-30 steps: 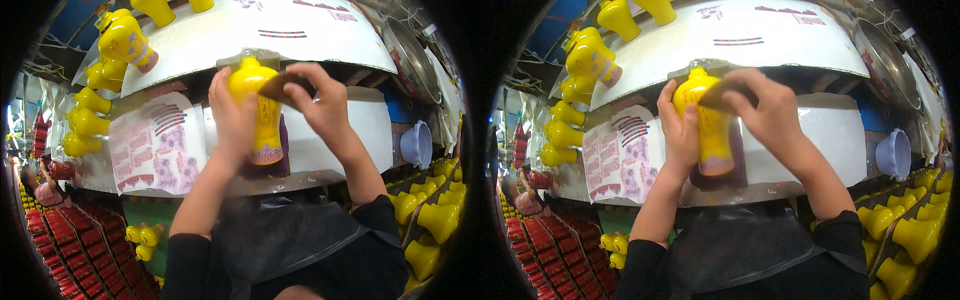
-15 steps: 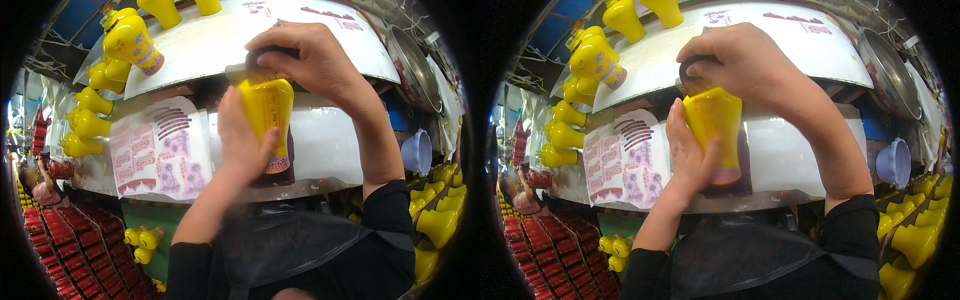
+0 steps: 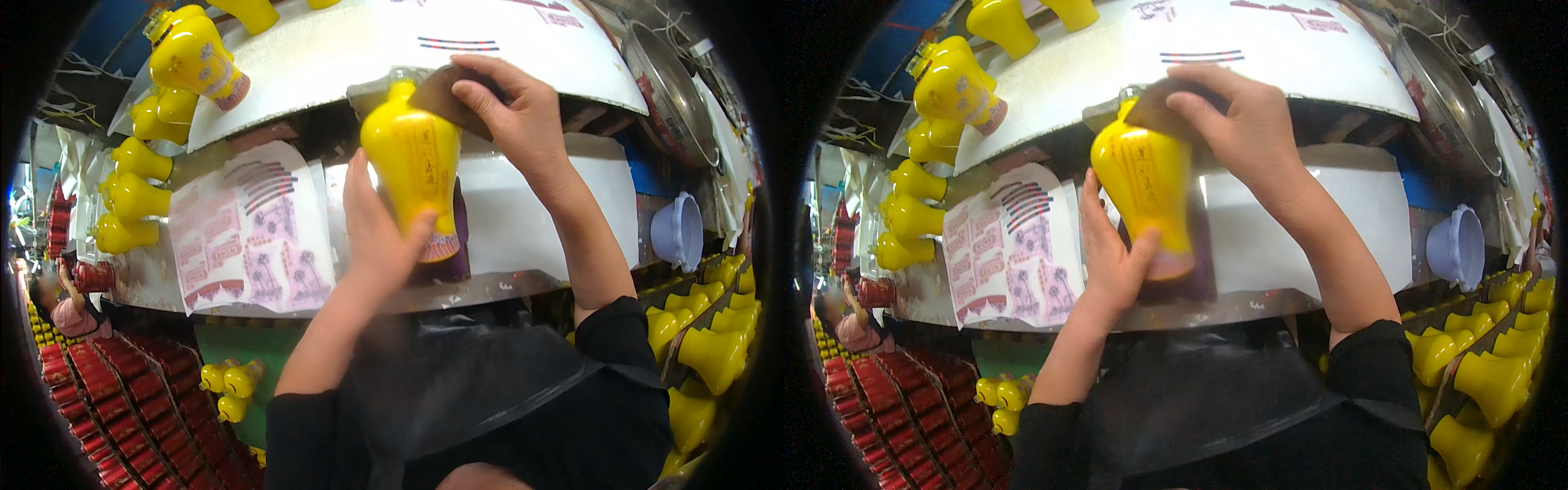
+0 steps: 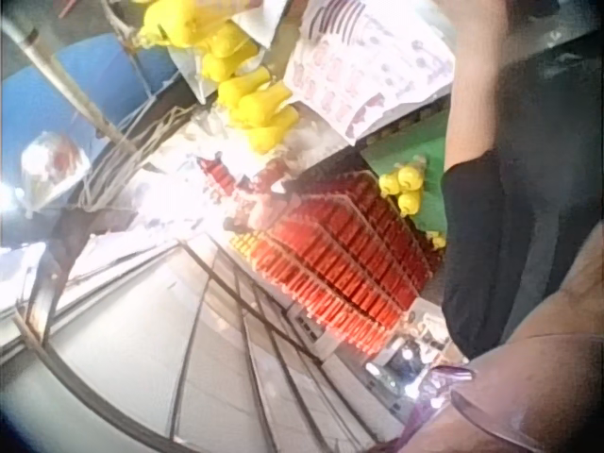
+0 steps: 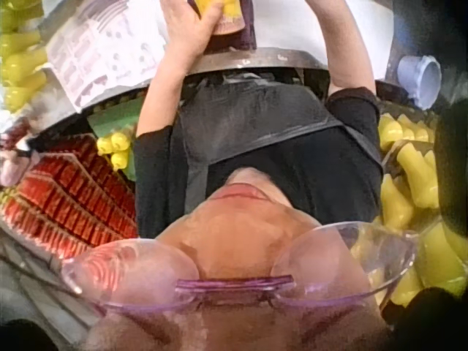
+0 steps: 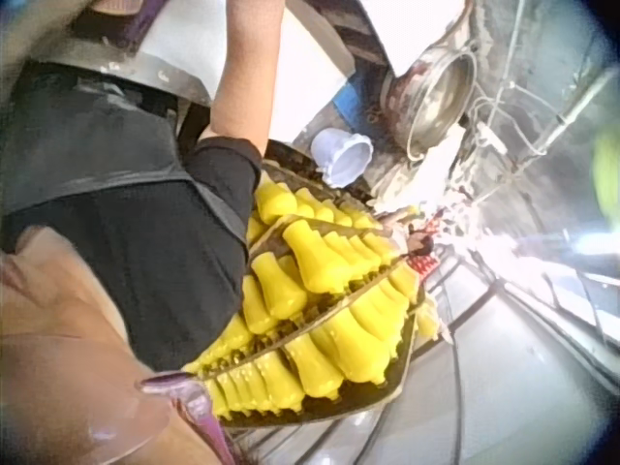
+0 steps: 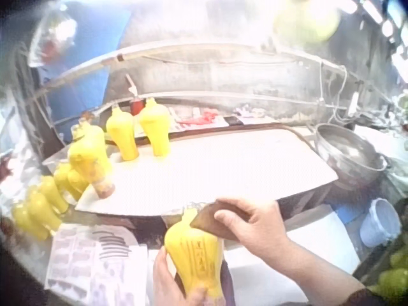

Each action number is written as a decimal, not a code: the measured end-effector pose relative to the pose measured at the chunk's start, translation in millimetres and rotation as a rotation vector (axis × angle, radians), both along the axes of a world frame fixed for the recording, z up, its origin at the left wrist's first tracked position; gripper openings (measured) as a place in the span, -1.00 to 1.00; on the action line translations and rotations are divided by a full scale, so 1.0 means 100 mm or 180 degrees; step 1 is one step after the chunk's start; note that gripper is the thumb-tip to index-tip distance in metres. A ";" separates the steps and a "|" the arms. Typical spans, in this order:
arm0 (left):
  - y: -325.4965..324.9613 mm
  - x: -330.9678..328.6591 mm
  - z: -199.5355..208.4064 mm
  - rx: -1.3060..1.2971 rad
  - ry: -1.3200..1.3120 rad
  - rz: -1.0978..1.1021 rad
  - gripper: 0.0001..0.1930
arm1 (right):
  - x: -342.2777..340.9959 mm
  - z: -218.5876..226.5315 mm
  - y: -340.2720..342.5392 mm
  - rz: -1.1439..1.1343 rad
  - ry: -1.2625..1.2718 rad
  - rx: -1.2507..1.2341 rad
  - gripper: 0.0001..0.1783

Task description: The person applies printed stickers to yellow ceramic vases on a workbench. They peel each sticker from a sheet, position it on the vase body, smooth it with a cloth, and then apply a narrow strip around the neck. Finished vases are placed on a nearby shelf.

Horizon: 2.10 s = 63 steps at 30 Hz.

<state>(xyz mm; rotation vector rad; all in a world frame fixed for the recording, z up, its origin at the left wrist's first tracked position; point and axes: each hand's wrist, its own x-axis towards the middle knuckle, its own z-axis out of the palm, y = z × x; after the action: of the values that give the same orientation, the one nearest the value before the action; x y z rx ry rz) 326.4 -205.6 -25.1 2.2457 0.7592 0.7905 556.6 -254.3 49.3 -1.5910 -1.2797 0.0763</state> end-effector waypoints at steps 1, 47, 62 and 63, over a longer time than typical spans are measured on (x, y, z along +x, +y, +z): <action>0.00 -0.02 -0.02 -0.0128 0.0002 -0.0004 0.04 | -0.02 -0.04 -0.06 0.0007 -0.0114 0.0410 -0.71; -0.21 -0.25 -0.02 -0.0081 -0.0502 -0.0032 -0.15 | -0.59 -0.37 -1.02 -0.0040 0.2088 -0.0042 -0.64; -0.18 -0.23 -0.12 -0.0241 -0.0057 -0.0268 0.13 | -0.48 -0.55 -1.09 0.0109 0.3107 -0.0266 -0.74; -0.18 -0.23 -0.11 -0.0244 -0.0003 -0.0309 0.13 | -0.47 -0.54 -1.09 0.0207 0.3412 -0.0394 -0.75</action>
<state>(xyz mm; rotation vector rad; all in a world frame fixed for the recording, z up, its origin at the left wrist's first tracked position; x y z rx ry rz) 303.8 -223.2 -36.3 2.1956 0.6637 0.7044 510.1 -363.6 -4.5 -1.2738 -0.4721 0.9290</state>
